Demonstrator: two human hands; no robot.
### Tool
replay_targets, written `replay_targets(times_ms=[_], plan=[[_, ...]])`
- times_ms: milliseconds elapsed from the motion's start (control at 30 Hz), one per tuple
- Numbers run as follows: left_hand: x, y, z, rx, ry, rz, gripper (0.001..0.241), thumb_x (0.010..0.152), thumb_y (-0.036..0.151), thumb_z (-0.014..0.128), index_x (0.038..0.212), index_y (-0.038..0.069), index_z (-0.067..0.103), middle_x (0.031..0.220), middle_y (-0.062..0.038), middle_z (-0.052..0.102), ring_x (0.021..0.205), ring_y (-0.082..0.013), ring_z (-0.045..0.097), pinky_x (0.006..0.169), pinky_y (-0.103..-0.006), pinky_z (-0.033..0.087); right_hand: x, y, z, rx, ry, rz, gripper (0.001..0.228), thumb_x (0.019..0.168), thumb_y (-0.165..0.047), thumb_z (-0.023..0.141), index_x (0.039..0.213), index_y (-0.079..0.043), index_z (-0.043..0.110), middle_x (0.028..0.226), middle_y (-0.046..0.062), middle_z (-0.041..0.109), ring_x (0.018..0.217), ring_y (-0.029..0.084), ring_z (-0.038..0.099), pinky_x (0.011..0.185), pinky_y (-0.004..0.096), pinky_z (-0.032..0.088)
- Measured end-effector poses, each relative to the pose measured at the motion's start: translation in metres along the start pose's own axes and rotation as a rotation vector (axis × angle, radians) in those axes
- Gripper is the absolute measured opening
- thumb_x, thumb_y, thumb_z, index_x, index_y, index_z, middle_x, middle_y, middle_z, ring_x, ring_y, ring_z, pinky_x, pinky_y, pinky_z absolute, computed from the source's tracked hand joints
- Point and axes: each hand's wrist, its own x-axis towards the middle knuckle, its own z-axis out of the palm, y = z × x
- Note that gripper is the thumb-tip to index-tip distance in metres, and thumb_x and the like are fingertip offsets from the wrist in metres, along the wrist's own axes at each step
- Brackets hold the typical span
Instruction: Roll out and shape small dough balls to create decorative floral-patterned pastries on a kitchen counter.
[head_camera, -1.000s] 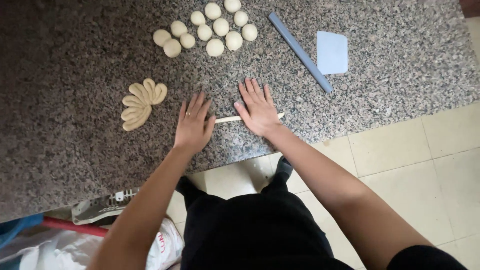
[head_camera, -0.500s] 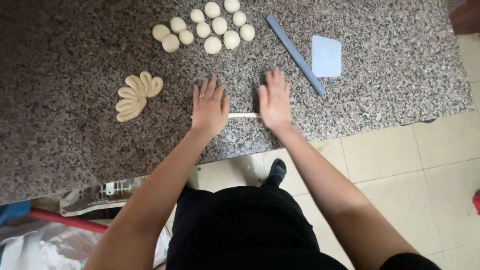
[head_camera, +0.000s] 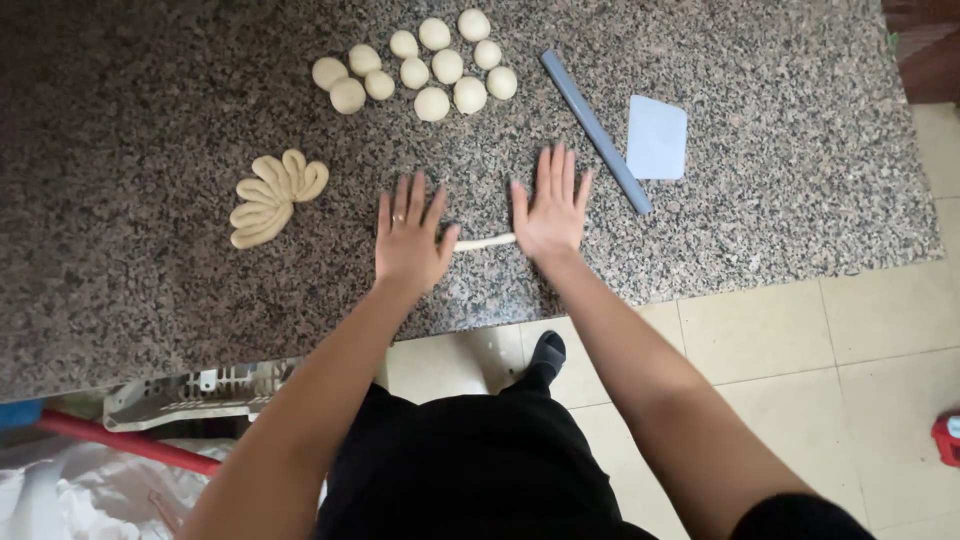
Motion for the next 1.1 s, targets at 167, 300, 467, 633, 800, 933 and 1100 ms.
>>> replay_targets(times_ms=[167,300,467,633,800,933,1100], plan=[[0.005,-0.014,0.005,-0.031,0.072,-0.047,0.075,0.112,0.063,0.009,0.172,0.019,0.014,0.178,-0.015,-0.001,0.163,-0.0354,-0.002,0.13,-0.0544,-0.005,-0.018,-0.006,-0.014,0.0,-0.025,-0.152,0.078,0.11,-0.062,0.01,0.171,-0.014,0.012,0.179,0.009,0.002,0.164,0.024,-0.005,0.129,0.054,-0.013],[-0.024,-0.017,0.023,-0.036,0.078,0.014,0.074,0.111,0.062,0.012,0.171,0.019,0.012,0.177,-0.017,0.004,0.163,-0.0371,0.003,0.13,-0.0552,-0.002,-0.058,0.006,-0.002,-0.008,-0.088,-0.244,0.077,0.11,-0.06,0.017,0.171,-0.014,0.011,0.179,0.009,0.004,0.165,0.026,-0.002,0.129,0.056,-0.012],[-0.031,-0.027,0.041,-0.041,0.395,0.075,0.065,0.113,0.052,0.035,0.159,0.006,0.04,0.169,-0.024,0.029,0.157,-0.0387,0.027,0.129,-0.0561,0.013,-0.006,0.008,-0.006,-0.065,-0.02,-0.134,0.086,0.106,-0.069,0.009,0.171,-0.014,0.008,0.178,0.01,-0.003,0.164,0.026,-0.009,0.128,0.055,-0.015],[-0.043,-0.044,0.039,-0.084,0.55,0.109,0.059,0.112,0.048,0.046,0.148,0.002,0.051,0.16,-0.027,0.042,0.151,-0.0425,0.037,0.126,-0.0595,0.019,-0.017,0.008,-0.001,-0.059,-0.022,-0.181,0.086,0.109,-0.068,0.013,0.171,-0.011,0.002,0.178,0.015,-0.007,0.163,0.03,-0.013,0.127,0.059,-0.018],[-0.054,-0.047,0.043,-0.118,0.599,0.152,0.048,0.107,0.036,0.057,0.141,0.002,0.057,0.145,-0.026,0.054,0.14,-0.0437,0.05,0.123,-0.0626,0.028,-0.035,0.023,0.003,0.031,-0.109,-0.313,0.087,0.109,-0.066,0.019,0.17,-0.006,-0.001,0.176,0.021,-0.011,0.162,0.036,-0.013,0.126,0.059,-0.018],[-0.054,-0.055,0.038,-0.102,0.433,0.14,0.047,0.103,0.037,0.057,0.141,0.008,0.059,0.141,-0.017,0.049,0.132,-0.038,0.053,0.108,-0.054,0.046,-0.011,0.035,-0.015,0.501,0.034,-0.154,0.069,0.116,-0.051,0.015,0.168,-0.006,0.016,0.173,0.02,0.01,0.161,0.036,0.007,0.127,0.055,-0.012],[-0.049,-0.068,0.044,0.072,0.458,0.125,0.033,0.09,0.03,0.069,0.121,0.019,0.07,0.123,-0.004,0.055,0.115,-0.0303,0.064,0.087,-0.0447,0.059,-0.042,0.08,-0.013,0.481,0.131,-0.139,0.048,0.111,-0.044,0.055,0.145,-0.012,0.063,0.142,0.015,0.064,0.139,0.034,0.054,0.122,0.048,0.034]])
